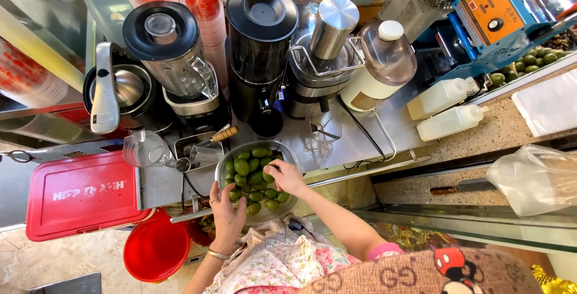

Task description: Sorting and inspecting green fruits in a bowl at a street stall.

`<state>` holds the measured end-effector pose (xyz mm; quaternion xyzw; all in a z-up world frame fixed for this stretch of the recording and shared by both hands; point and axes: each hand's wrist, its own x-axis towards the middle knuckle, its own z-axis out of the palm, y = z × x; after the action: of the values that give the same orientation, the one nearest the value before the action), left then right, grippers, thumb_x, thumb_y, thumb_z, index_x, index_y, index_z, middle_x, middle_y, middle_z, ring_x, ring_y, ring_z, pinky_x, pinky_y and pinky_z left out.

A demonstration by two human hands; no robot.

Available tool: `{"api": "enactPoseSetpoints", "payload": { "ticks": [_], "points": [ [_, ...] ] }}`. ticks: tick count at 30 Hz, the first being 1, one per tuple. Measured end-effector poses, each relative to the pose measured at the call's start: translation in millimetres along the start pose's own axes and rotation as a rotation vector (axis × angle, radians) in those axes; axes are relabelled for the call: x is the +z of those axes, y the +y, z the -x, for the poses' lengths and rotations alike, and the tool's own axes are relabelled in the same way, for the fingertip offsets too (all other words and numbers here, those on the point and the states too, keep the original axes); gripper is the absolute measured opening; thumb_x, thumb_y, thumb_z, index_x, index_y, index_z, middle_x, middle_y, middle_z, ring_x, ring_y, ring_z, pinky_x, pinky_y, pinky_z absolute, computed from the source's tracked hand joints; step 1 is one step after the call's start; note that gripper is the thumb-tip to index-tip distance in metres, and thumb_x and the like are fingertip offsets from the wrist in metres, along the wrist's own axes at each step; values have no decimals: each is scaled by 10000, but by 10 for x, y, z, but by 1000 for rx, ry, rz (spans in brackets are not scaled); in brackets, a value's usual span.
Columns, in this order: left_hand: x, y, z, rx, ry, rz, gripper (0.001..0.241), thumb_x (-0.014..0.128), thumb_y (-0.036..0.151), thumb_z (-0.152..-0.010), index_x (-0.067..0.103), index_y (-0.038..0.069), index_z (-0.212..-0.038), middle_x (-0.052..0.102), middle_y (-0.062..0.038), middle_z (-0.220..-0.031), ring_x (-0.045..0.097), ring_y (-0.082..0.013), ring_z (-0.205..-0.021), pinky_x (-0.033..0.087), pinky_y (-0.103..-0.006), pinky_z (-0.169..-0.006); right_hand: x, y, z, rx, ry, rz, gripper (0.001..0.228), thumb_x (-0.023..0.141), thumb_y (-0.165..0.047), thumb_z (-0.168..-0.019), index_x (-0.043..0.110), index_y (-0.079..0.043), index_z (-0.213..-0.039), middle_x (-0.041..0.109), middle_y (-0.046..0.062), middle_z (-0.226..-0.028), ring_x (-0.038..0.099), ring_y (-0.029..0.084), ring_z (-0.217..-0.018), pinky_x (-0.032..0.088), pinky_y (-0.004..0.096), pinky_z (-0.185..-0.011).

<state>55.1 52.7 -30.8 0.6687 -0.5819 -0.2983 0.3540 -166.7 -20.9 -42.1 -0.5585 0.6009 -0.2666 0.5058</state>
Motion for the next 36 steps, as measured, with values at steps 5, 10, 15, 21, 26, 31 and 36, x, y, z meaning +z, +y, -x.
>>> {"api": "enactPoseSetpoints", "payload": {
  "ticks": [5, 10, 15, 21, 26, 31, 36],
  "points": [
    [2, -37, -69, 57, 15, 45, 487, 763, 115, -831, 602, 43, -1285, 370, -319, -1516, 420, -481, -1363, 389, -497, -1104, -112, 347, -250, 335, -115, -457, 570, 566, -615, -984, 670, -55, -960, 619, 37, -603, 566, 141, -449, 430, 299, -407],
    [-65, 14, -76, 61, -13, 105, 458, 756, 108, -865, 602, 41, -1291, 426, -297, -1494, 457, -454, -1359, 401, -481, -1126, -301, 296, -117, 365, -259, -1011, 715, 430, -721, -989, 663, -44, -983, 674, 82, -716, 642, 175, -555, 510, 305, -491],
    [-83, 0, -81, 92, -33, 121, 450, 746, 91, -886, 587, 33, -1303, 480, -281, -1457, 483, -439, -1359, 417, -474, -1123, -451, -261, 71, 202, -285, -1095, 601, 361, -542, -1070, 585, -71, -1368, 718, 124, -1080, 660, 146, -720, 525, 273, -600],
    [-116, -79, -53, 101, -60, 137, 460, 747, 84, -881, 581, 25, -1306, 510, -264, -1439, 517, -430, -1325, 441, -467, -1096, -438, 42, 193, 120, -85, -981, 462, 539, -449, -1077, 600, -50, -1302, 706, 106, -1025, 623, 118, -679, 513, 271, -578],
    [-220, -91, -101, 106, -60, 106, 441, 743, 78, -896, 582, 13, -1301, 573, -236, -1337, 584, -393, -1212, 494, -451, -988, -389, 261, 253, 112, 26, -868, 477, 616, -454, -1035, 634, -32, -1256, 710, 87, -977, 556, 83, -600, 461, 242, -512],
    [-157, -1, -73, 63, -180, 94, 394, 742, 89, -882, 612, 9, -1245, 654, -185, -1127, 663, -332, -986, 536, -431, -838, -309, 189, 282, 153, -1, -925, 415, 698, -333, -1001, 613, -49, -1292, 686, 68, -1042, 588, 97, -658, 508, 249, -580],
    [10, 61, -42, 108, -326, 105, 333, 737, 94, -862, 635, 7, -1167, 667, -189, -1119, 655, -369, -996, 532, -435, -793, -281, -21, 314, -35, 64, -838, 586, 751, 11, -879, 525, -69, -1415, 629, 58, -1193, 689, 159, -928, 586, 284, -765]
  ]
}}
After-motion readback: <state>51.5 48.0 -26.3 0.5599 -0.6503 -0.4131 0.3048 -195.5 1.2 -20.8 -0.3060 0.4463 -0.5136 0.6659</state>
